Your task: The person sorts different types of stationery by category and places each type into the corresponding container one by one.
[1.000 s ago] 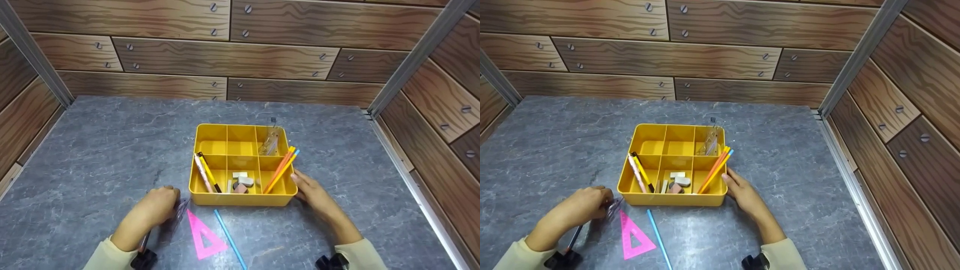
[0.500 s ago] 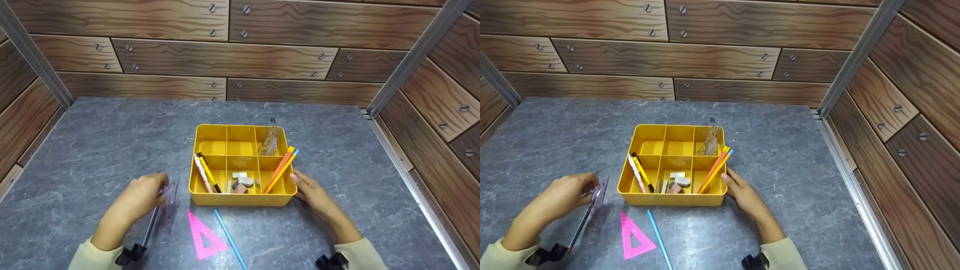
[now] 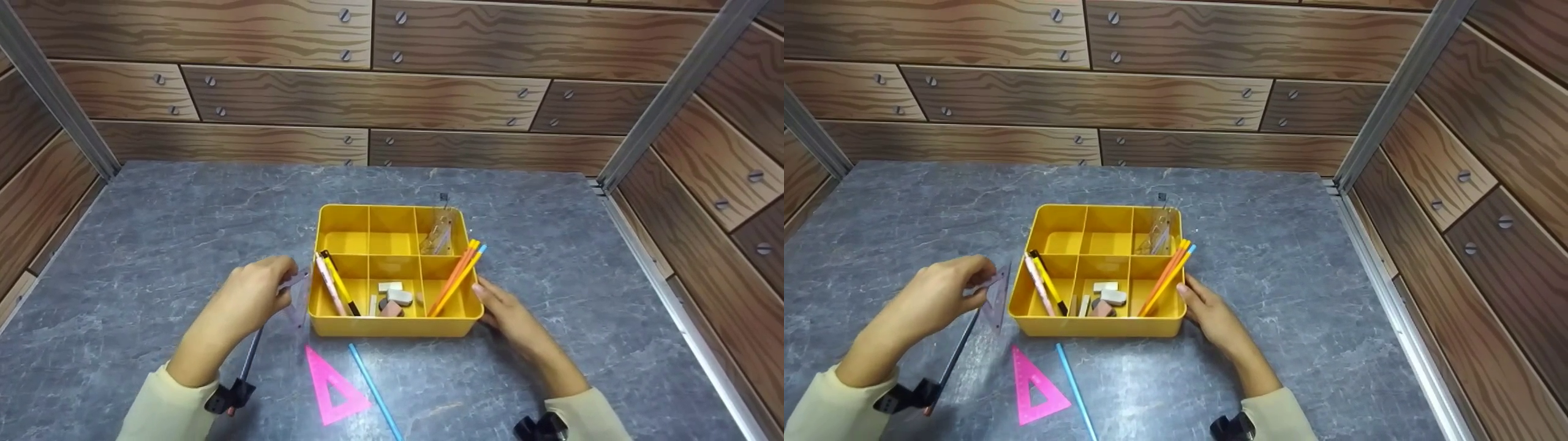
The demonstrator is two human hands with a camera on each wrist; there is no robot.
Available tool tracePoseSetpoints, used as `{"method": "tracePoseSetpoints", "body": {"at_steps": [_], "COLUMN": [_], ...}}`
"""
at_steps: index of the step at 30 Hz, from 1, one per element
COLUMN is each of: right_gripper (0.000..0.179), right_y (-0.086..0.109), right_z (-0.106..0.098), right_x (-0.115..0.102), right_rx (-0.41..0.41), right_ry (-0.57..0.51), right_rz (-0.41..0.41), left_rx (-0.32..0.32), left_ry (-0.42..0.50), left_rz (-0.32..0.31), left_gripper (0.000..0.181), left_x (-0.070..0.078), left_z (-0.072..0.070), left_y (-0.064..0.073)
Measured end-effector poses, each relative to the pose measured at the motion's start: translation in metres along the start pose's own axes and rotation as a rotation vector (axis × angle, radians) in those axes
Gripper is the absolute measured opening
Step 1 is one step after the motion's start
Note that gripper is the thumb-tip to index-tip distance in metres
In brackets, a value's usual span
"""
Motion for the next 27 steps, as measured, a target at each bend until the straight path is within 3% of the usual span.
{"method": "tracePoseSetpoints", "body": {"at_steps": [10,27], "right_gripper": [0.065,0.066], "right_y": [0.001,-0.001], "right_z": [-0.002,-0.001], "right_x": [0.003,0.003], "right_rx": [0.002,-0.006], "right_ry": [0.003,0.017], "right_rz": [-0.004,0.009], "left_rx": [0.066,-0.045], "left_ry": [0.002,0.05], "left_rz": [0.132,0.189], "left_gripper": [0.016,0.02], "left_x": [0.031,0.079], "left_z": [-0.002,0.012], "left_y": [-0.031,-0.084]}}
Point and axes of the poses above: each hand's wrist, its own y-axis away from the middle knuckle, its own z-axis out of the palm, x = y × z, the point moved 9 cm from there along -y, towards the middle knuckle, and after that the axes turned 1 degree about x, right-handed, at the moved point
